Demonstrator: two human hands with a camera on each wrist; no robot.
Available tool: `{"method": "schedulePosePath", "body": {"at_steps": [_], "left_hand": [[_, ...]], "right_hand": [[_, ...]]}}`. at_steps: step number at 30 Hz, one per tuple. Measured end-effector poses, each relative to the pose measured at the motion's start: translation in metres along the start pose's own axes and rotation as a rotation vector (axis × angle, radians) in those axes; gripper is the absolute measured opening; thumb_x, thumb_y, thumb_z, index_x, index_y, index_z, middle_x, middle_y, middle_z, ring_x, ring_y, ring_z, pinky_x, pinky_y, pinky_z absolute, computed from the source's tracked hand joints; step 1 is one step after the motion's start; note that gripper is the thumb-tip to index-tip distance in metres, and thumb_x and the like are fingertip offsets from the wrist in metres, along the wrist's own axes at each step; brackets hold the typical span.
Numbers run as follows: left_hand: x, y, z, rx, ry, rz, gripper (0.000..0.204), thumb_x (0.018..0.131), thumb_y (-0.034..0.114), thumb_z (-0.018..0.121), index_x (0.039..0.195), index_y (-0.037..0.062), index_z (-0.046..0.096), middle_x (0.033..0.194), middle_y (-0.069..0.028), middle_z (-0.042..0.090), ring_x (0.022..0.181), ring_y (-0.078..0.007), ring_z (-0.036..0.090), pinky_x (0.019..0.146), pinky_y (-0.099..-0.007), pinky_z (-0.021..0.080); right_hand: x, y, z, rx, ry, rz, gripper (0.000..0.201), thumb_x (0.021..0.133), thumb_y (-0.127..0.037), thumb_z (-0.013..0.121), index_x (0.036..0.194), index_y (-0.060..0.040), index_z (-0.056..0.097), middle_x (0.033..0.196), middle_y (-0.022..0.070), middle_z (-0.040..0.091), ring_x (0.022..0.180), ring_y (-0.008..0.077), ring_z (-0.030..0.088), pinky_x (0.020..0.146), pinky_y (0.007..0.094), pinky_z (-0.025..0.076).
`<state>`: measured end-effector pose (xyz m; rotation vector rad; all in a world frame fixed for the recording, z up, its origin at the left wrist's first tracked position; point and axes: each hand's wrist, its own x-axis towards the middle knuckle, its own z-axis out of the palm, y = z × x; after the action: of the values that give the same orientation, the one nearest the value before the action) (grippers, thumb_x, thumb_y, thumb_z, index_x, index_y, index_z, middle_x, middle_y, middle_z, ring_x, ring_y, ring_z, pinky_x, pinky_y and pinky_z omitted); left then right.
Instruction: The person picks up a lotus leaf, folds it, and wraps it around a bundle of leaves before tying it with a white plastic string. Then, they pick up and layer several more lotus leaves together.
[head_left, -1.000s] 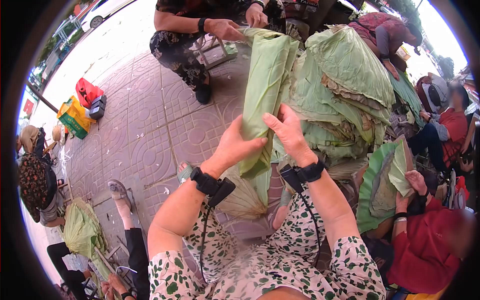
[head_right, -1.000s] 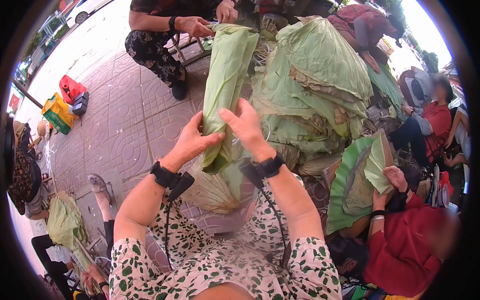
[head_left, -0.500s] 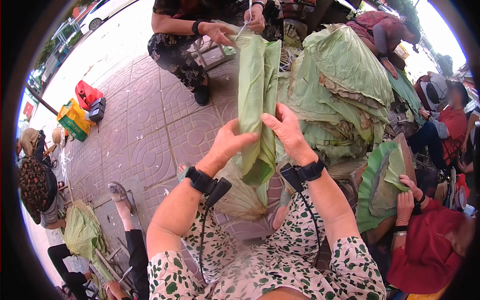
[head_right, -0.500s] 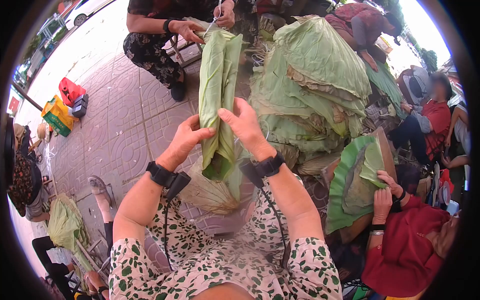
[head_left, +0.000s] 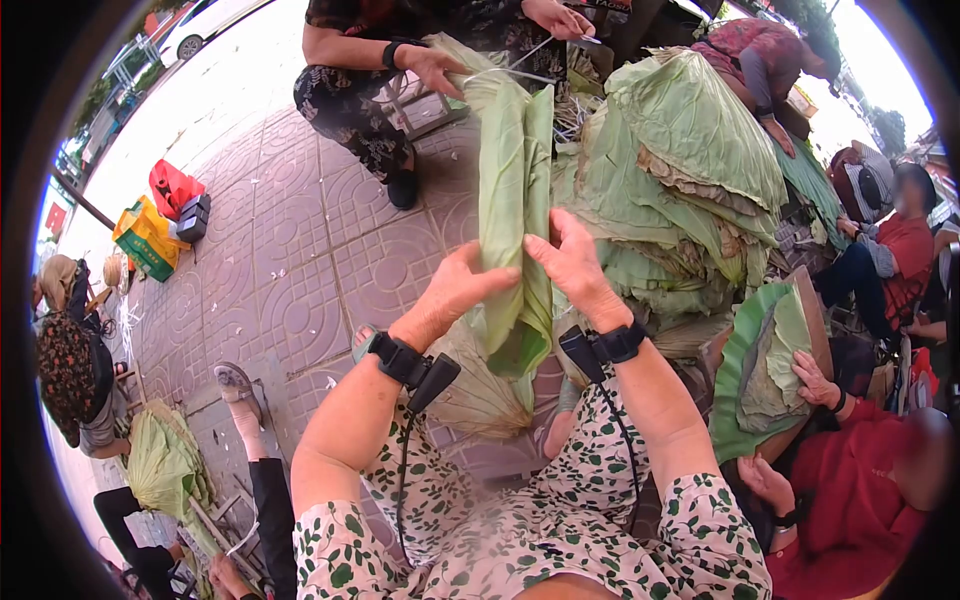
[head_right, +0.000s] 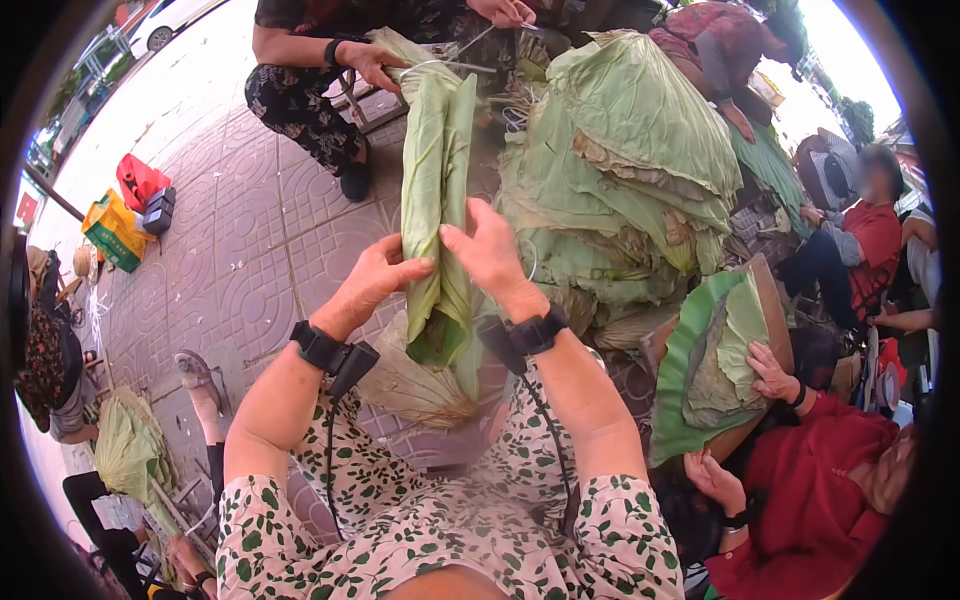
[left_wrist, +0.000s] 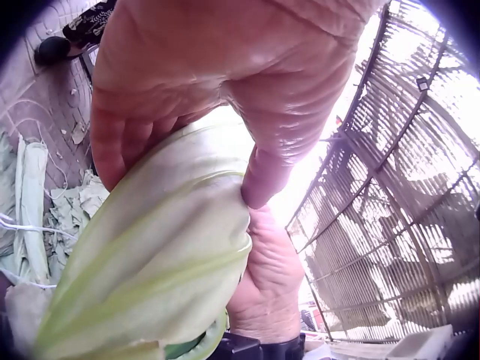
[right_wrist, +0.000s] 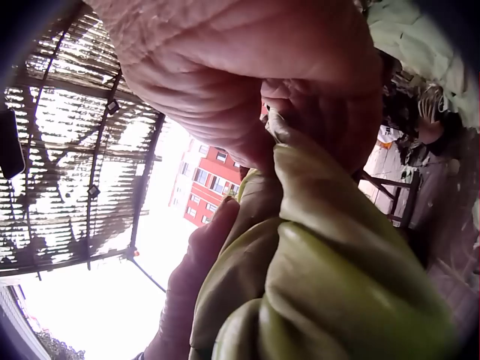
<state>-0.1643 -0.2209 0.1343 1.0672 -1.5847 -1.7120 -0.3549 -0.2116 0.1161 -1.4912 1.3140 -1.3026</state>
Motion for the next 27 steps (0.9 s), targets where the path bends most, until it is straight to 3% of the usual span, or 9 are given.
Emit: {"method": "schedulePosePath", "body": {"at_steps": [3,5,21,27], "left_hand": [[0.003,-0.004,-0.001,0.090,0.017,-0.035,0.072,0.073,0.038,0.071,0.124,-0.0066,0.047,0.111,-0.0120,0.058,0.098,-0.0178,0.055,0.081,-0.0303,0.044],[0.001,-0.002,0.001,0.071,0.093,-0.033,0.058,0.070,0.030,0.071,0.113,-0.0052,0.057,0.104,-0.0152,0.063,0.098,-0.0190,0.059,0.087,-0.0307,0.045],[0.004,-0.009,0.001,0.136,0.101,0.003,0.063,0.067,0.034,0.072,0.113,-0.0065,0.055,0.103,-0.0182,0.063,0.096,-0.0231,0.061,0.086,-0.0325,0.046],[0.002,-0.008,0.002,0.106,0.107,0.035,0.063,0.067,0.033,0.073,0.113,-0.0064,0.056,0.103,-0.0179,0.063,0.097,-0.0225,0.061,0.086,-0.0325,0.046]], "right_hand": [[-0.001,-0.002,0.000,-0.055,0.000,0.000,0.035,0.080,-0.014,0.063,0.107,0.0053,0.053,0.098,0.0204,0.062,0.092,0.0272,0.060,0.081,0.0351,0.046],[-0.001,0.000,0.000,-0.060,0.007,-0.006,0.034,0.080,-0.014,0.063,0.107,0.0054,0.053,0.098,0.0205,0.062,0.092,0.0274,0.060,0.080,0.0354,0.046],[-0.004,-0.011,0.000,-0.194,0.009,-0.012,0.032,0.079,-0.015,0.062,0.101,0.0061,0.051,0.092,0.0231,0.060,0.086,0.0321,0.060,0.076,0.0375,0.046],[-0.004,-0.010,0.002,-0.112,0.019,-0.040,0.030,0.079,-0.014,0.061,0.099,0.0062,0.051,0.090,0.0234,0.060,0.086,0.0342,0.059,0.076,0.0381,0.045]]}}
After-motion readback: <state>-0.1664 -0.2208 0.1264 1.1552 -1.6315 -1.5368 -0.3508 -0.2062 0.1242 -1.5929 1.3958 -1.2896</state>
